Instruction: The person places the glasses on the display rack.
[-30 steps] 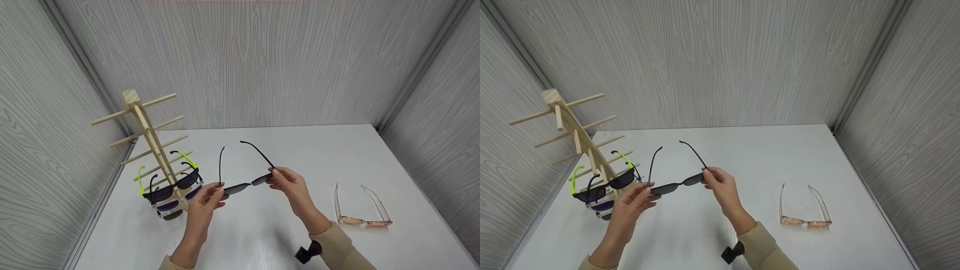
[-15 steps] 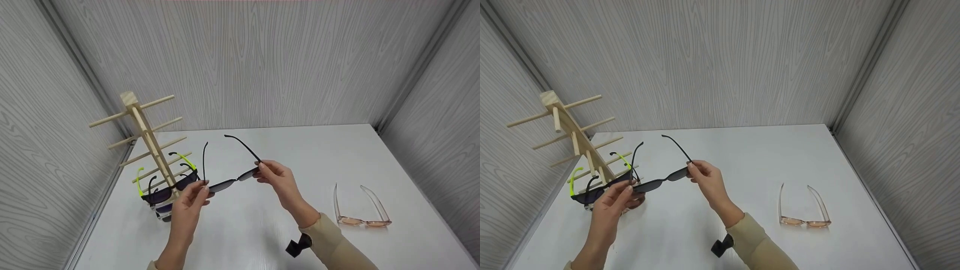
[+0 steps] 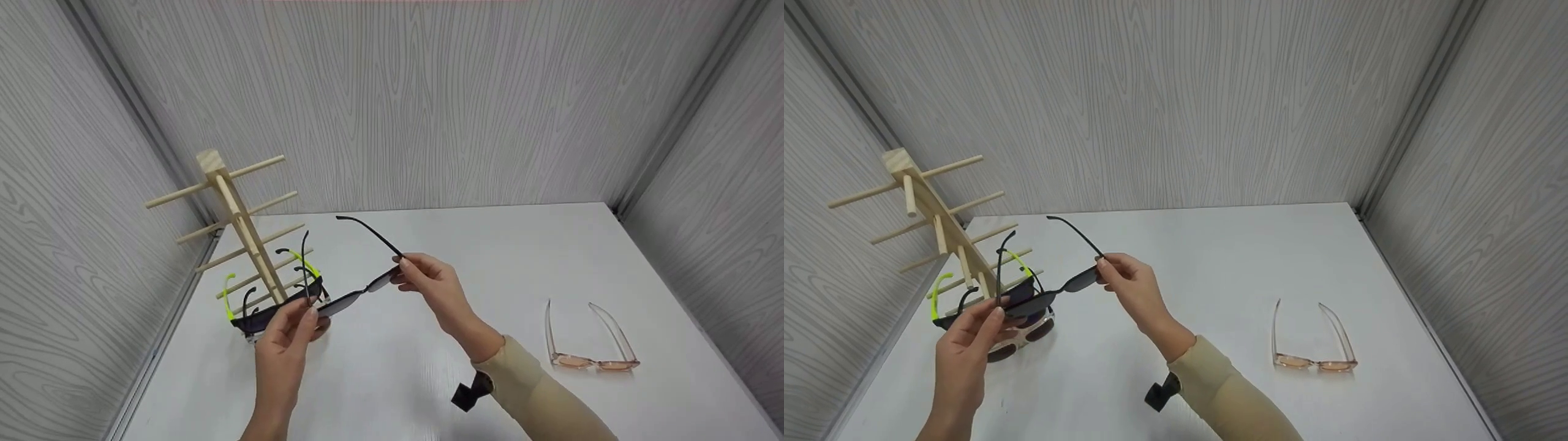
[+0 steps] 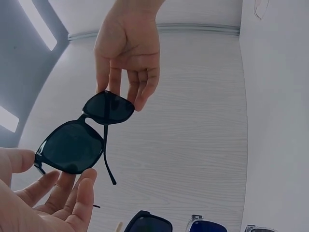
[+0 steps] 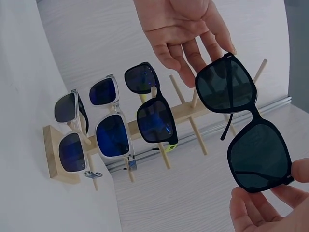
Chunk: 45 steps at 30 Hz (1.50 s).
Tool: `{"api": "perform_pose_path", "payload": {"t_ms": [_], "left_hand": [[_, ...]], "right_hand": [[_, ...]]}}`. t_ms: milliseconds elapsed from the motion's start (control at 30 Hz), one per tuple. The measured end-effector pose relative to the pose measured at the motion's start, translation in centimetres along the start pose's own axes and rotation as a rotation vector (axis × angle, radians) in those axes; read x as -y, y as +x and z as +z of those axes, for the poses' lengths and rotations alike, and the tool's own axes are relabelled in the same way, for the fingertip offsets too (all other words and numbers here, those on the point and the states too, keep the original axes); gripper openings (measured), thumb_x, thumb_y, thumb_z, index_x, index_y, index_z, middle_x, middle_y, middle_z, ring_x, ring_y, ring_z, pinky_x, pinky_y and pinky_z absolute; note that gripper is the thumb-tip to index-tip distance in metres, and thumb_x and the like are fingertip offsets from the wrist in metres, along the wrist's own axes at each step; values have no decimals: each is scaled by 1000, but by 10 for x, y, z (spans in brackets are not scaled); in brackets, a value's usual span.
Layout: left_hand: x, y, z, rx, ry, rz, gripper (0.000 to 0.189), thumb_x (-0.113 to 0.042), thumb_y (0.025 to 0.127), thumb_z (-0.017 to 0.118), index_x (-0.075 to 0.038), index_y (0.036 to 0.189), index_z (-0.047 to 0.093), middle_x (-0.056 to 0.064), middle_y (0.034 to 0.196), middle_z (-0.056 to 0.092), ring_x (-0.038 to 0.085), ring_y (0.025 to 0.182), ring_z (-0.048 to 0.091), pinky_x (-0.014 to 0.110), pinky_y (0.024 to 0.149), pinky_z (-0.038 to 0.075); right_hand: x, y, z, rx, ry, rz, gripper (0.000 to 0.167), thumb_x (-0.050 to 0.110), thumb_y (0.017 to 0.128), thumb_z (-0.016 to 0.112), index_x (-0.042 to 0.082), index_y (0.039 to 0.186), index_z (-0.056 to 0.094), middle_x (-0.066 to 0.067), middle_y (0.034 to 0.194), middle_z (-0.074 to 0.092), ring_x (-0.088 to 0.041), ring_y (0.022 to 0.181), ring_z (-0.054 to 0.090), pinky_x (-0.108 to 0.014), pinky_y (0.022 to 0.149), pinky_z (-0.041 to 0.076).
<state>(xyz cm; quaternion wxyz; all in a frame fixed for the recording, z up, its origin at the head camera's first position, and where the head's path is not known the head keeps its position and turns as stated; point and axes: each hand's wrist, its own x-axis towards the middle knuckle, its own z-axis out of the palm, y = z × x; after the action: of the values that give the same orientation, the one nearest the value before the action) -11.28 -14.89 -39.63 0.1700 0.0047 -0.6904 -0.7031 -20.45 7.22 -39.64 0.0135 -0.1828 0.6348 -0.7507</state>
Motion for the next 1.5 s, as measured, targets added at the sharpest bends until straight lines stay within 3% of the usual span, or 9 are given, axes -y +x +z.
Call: {"api": "perform_pose_path", "payload": {"t_ms": [200, 500, 767, 900, 1133, 1500], "left_hand": [[-5, -5, -7, -95, 73, 9, 25, -14, 93, 58, -2, 115, 59, 9, 103, 62, 23, 86, 64, 27, 70, 54], [-13, -10, -12, -185, 122, 36, 24, -16, 94, 57, -4, 114, 60, 8, 101, 62, 23, 87, 63, 23, 69, 53], [-17, -11, -15, -257, 176, 148, 23, -14, 94, 57, 1, 111, 60, 5, 99, 62, 16, 83, 63, 21, 68, 53], [-19, -8, -19, -278, 175, 189, 23, -12, 94, 56, 3, 111, 59, 5, 103, 62, 14, 84, 61, 21, 68, 52], [-22, -3, -29, -325, 184, 197, 22, -12, 95, 54, 3, 111, 60, 4, 100, 62, 17, 77, 60, 20, 66, 51], [-23, 19, -49, -397, 136, 229, 27, -17, 95, 54, 5, 109, 61, 10, 94, 62, 18, 74, 61, 20, 64, 52]], "right_hand": [[3, 9, 13, 40, 9, 0, 26, 16, 93, 58, -4, 110, 62, -14, 96, 65, -29, 91, 63, -42, 83, 50], [9, 20, 29, 76, -8, 19, 28, 17, 94, 56, -4, 113, 61, -11, 96, 64, -30, 91, 63, -40, 82, 51], [11, 30, 40, 112, -15, 28, 29, 17, 95, 55, -4, 113, 60, -8, 96, 66, -29, 91, 63, -38, 81, 52], [13, 35, 48, 130, -34, 22, 29, 19, 95, 55, -4, 113, 61, -11, 96, 66, -29, 90, 63, -39, 79, 53], [16, 44, 60, 166, -48, 28, 29, 18, 95, 54, -4, 113, 60, -18, 97, 65, -31, 89, 64, -39, 77, 53], [20, 56, 79, 192, -53, 38, 28, 17, 95, 55, -4, 111, 61, -20, 95, 65, -29, 84, 65, -37, 75, 54]]}}
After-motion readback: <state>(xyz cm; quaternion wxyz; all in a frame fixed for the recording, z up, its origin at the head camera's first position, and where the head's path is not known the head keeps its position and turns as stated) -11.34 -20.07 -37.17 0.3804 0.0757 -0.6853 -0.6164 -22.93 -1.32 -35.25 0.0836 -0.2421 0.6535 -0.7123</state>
